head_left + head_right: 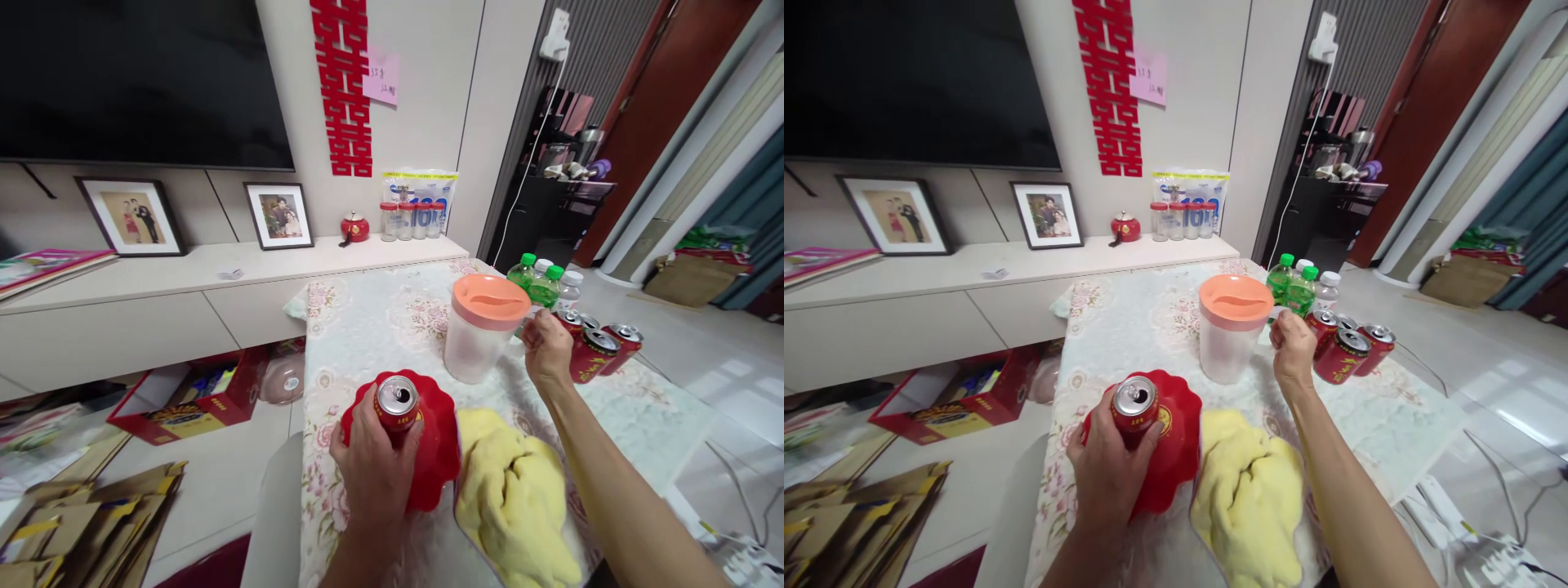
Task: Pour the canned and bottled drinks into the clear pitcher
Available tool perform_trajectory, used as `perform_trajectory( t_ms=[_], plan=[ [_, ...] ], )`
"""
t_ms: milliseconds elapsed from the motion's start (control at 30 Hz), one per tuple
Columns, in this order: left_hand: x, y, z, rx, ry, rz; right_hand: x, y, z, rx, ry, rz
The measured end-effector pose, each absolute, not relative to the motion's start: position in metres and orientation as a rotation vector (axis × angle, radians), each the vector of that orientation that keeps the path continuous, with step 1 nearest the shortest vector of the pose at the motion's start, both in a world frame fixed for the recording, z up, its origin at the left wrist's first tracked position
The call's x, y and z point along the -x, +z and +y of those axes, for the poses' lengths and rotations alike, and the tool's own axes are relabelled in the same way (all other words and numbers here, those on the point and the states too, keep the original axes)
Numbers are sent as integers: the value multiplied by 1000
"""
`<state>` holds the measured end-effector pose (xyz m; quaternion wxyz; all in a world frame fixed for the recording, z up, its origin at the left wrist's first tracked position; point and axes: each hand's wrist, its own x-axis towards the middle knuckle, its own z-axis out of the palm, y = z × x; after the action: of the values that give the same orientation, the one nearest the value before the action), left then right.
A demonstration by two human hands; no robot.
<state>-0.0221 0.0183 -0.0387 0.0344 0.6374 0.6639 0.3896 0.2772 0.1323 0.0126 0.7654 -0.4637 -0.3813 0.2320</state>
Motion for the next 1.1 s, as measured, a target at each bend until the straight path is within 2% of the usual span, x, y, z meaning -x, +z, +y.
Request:
perform_trajectory(
  t_ms=[267, 467, 533, 567, 667, 767, 900, 1100],
  plan=[
    [24, -38, 19, -1866, 1150, 2019, -285, 10, 120, 1159, 530, -814],
    [23, -33, 18, -1820, 1137, 1986, -277, 19, 42, 1395, 491, -828],
    [23, -32, 17, -1813, 1127, 1972, -265, 15, 2, 1484, 595, -999],
    [22, -31, 17, -1806, 1129, 1974, -258, 10, -17, 1559, 586, -1259],
    [21, -26, 17, -1777, 1136, 1980, -237, -11, -63, 1575, 369, -1788],
    [20, -20, 16, -1745, 1110, 1973, -219, -36, -87, 1611, 177, -1982],
    [22, -13, 16, -1731, 1072, 1945, -208, -50, -95, 1624, 46, -1983],
    [35, 5, 15, -1644, 1164, 1899, -217, -30, -93, 1491, 84, -1747]
  ],
)
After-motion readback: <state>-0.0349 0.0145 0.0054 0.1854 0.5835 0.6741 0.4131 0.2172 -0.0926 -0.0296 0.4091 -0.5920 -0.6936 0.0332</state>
